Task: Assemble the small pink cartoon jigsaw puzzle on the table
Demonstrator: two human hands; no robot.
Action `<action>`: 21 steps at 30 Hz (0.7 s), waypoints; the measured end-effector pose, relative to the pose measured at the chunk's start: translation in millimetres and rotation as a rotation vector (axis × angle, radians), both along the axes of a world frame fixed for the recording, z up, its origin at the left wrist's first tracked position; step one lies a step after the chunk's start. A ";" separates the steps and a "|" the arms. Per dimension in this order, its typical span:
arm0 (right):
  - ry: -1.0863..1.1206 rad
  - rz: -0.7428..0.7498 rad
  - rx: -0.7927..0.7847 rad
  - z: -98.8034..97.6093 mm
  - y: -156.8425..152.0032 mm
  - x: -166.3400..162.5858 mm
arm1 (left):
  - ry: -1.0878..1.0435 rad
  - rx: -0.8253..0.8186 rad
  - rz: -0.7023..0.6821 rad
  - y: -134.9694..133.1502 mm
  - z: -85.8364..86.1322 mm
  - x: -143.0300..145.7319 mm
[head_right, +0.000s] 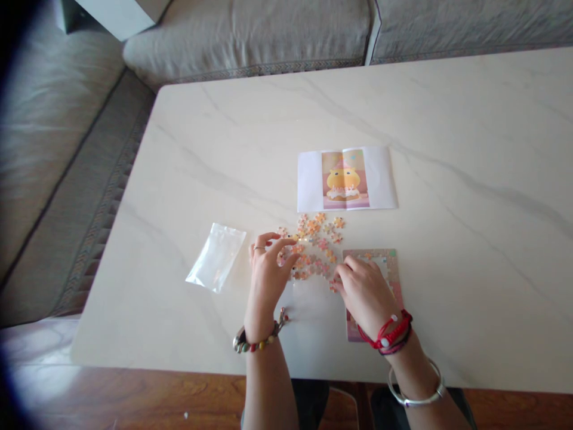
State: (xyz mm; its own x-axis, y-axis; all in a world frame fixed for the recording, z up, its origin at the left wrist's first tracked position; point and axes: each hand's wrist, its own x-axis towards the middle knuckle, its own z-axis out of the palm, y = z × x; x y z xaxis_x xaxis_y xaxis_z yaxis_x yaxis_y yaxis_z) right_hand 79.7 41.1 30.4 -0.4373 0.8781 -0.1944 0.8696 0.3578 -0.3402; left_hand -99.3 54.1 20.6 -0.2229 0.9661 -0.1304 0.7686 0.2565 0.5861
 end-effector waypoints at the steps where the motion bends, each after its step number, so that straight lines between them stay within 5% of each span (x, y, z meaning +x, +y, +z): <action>1: -0.006 0.004 0.013 0.9 -0.7 1.3 | 0.017 0.005 0.051 -0.7 -0.5 -4.6; 6: 0.027 -0.045 0.079 -0.6 1.5 0.8 | 0.068 0.011 0.274 -4.8 -2.2 -23.4; 11: -0.014 -0.187 0.247 -4.7 25.1 -8.3 | 0.014 0.020 0.217 -3.1 -5.8 -17.3; 21: 0.032 -0.006 0.193 -3.0 92.6 4.2 | 0.022 0.040 0.197 0.9 -12.2 -19.1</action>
